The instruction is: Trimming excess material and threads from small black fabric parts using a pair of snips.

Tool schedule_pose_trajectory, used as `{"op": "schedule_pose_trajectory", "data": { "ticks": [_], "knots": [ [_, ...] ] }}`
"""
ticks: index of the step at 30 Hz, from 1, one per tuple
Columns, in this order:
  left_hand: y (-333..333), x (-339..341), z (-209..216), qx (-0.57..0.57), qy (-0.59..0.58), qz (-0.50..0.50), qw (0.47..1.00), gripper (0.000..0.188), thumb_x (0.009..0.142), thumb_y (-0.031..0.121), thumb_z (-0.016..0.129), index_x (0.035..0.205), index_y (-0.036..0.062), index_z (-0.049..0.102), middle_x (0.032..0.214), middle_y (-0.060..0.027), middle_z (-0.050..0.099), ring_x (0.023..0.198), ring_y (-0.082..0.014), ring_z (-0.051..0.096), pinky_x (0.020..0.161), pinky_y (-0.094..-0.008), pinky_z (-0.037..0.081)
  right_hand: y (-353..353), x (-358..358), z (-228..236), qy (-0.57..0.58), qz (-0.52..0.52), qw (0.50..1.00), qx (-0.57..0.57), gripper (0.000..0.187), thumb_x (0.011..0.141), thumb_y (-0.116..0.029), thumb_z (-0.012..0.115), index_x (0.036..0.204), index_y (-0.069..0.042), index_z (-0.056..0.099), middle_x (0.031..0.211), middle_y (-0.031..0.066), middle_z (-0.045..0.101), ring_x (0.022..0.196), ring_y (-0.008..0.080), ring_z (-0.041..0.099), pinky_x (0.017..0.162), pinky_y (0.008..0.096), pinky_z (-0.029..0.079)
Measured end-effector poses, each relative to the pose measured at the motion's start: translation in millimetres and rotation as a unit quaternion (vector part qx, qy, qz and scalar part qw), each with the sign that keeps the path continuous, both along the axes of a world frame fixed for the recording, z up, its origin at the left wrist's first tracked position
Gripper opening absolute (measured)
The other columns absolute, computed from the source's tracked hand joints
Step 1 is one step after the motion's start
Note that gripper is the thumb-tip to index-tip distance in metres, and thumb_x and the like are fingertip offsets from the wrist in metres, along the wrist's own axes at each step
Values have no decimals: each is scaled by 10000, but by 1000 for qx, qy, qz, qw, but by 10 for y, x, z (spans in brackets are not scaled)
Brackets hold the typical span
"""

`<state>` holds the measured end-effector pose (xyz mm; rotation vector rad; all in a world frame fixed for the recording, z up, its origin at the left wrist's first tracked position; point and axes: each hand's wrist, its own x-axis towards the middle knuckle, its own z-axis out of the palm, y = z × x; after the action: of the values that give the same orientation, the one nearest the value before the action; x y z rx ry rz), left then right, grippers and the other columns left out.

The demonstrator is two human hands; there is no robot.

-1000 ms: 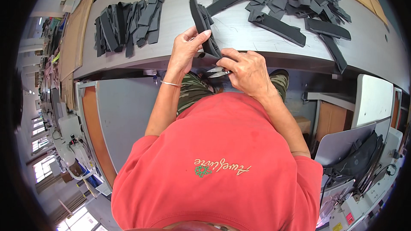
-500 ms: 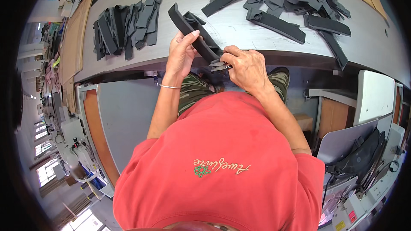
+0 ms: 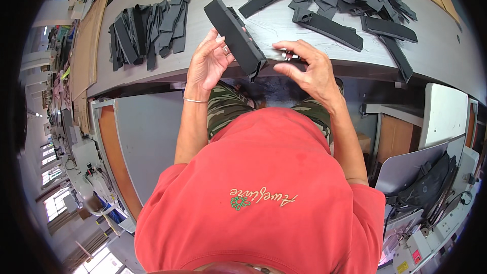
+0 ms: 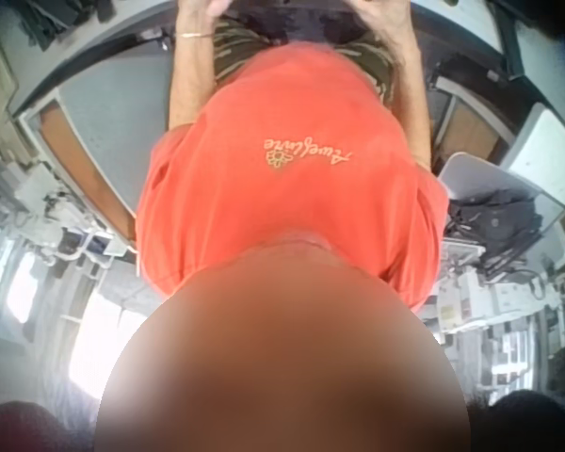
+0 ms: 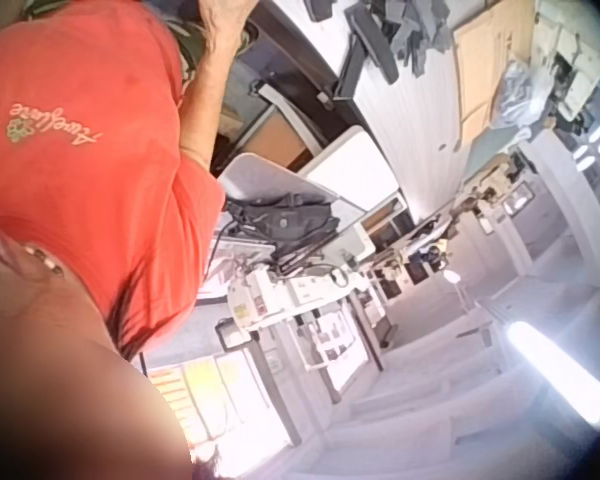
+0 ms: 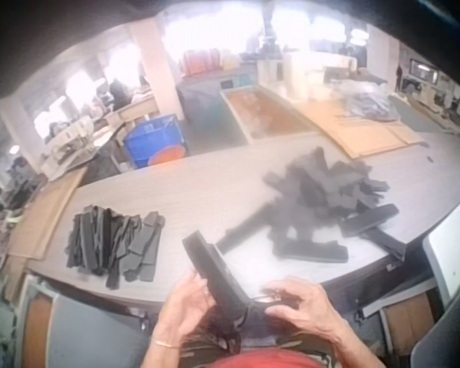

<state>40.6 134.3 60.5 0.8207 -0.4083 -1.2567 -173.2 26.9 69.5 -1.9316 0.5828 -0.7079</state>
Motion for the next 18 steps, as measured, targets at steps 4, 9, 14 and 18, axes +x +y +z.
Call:
{"op": "schedule_pose_trajectory", "data": {
  "ticks": [4,9,14,18],
  "knots": [
    [3,-36,-22,-8,12,-12,1000,418,905,86,541,1302,29,423,1183,-136,585,1021,-211,607,890,-377,510,-55,64,-18,-3,-32,994,-106,271,779,-79,697,1045,-126,695,775,29,624,727,180,572,659,301,441],
    [-31,-113,-23,1,0,-28,1000,400,917,102,534,1300,39,437,1173,-106,597,1013,-190,612,854,-356,518,14,234,-54,22,-61,960,-273,174,763,-164,708,935,-189,707,714,-24,578,694,182,540,628,323,371],
    [-59,-193,-10,50,-8,19,999,293,900,148,636,1148,53,513,1068,-71,610,943,-151,624,774,-354,560,44,231,-76,69,-82,951,-290,145,776,-155,695,917,-186,712,721,-21,594,678,183,549,623,319,370],
    [-67,-198,-91,68,-5,39,997,251,888,167,669,1074,49,548,980,-62,619,874,-146,634,729,-348,572,81,184,-46,40,-75,978,-190,144,797,-133,684,935,-153,720,766,5,635,687,192,584,636,312,410]
  ]
}}
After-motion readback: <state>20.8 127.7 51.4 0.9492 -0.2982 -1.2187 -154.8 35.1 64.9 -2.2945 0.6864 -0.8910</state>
